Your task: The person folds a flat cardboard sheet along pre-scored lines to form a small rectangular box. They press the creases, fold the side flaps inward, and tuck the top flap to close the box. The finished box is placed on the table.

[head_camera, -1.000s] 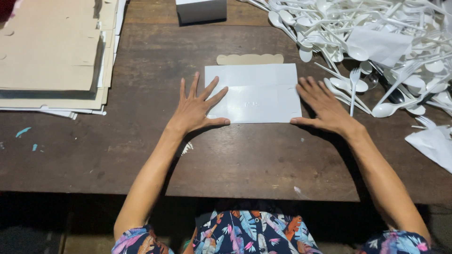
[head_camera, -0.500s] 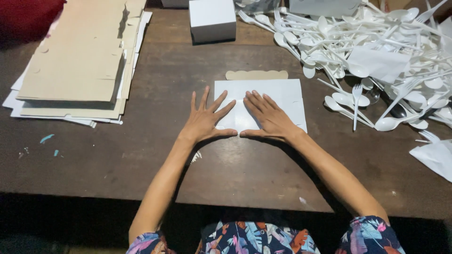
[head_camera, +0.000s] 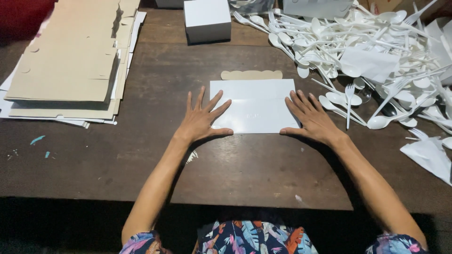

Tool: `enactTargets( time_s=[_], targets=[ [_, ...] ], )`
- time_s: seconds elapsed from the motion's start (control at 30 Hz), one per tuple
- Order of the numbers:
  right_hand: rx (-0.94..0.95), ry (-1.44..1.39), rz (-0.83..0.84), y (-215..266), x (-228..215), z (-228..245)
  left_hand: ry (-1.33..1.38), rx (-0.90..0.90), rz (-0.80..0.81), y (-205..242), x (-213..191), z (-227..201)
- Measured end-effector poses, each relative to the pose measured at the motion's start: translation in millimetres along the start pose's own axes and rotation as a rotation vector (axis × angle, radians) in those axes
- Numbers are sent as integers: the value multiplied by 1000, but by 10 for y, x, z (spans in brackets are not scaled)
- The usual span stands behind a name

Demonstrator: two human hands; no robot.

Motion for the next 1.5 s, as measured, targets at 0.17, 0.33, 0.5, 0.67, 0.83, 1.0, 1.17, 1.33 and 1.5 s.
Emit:
enactTargets(
  time_s=[0.17, 0.33, 0.5, 0.67, 0.83, 1.0, 1.17, 1.33, 1.5],
  targets=[
    [39, -103, 26, 135, 15, -48, -15, -12, 17, 29, -25, -32],
    [37, -89, -19, 123, 55, -50, -11, 4, 43, 26, -75, -61],
    [56, -84, -101, 129, 72, -92, 49, 48, -43, -189, -291, -183],
    [63, -89, -120, 142, 24, -89, 22, 4, -4, -432, -390, -259],
    [77, -155, -129, 161, -28, -62, -6, -18, -13, -478, -479, -344],
    [105, -419, -290, 200, -183, -158, -34, 29, -91, -446, -479, -378],
    [108, -835, -405, 344, -231, -392, -152, 220, -337, -50, -501, -616],
    [51, -1016, -518, 311, -208, -529, -195, 409, -612, 671, -425, -958],
    [141, -1236, -393, 209, -277, -543, 18, 604, -409, 1029, -163, -1060]
  ],
)
Point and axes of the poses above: each hand's wrist, its own y-axis away from the middle knuckle, its own x-axis out of the palm, z = x × y, the point moved 10 cm from there along -y, towards the middle knuckle, and after that the axes turned 14 degrees about y, right-handed, at the moved point
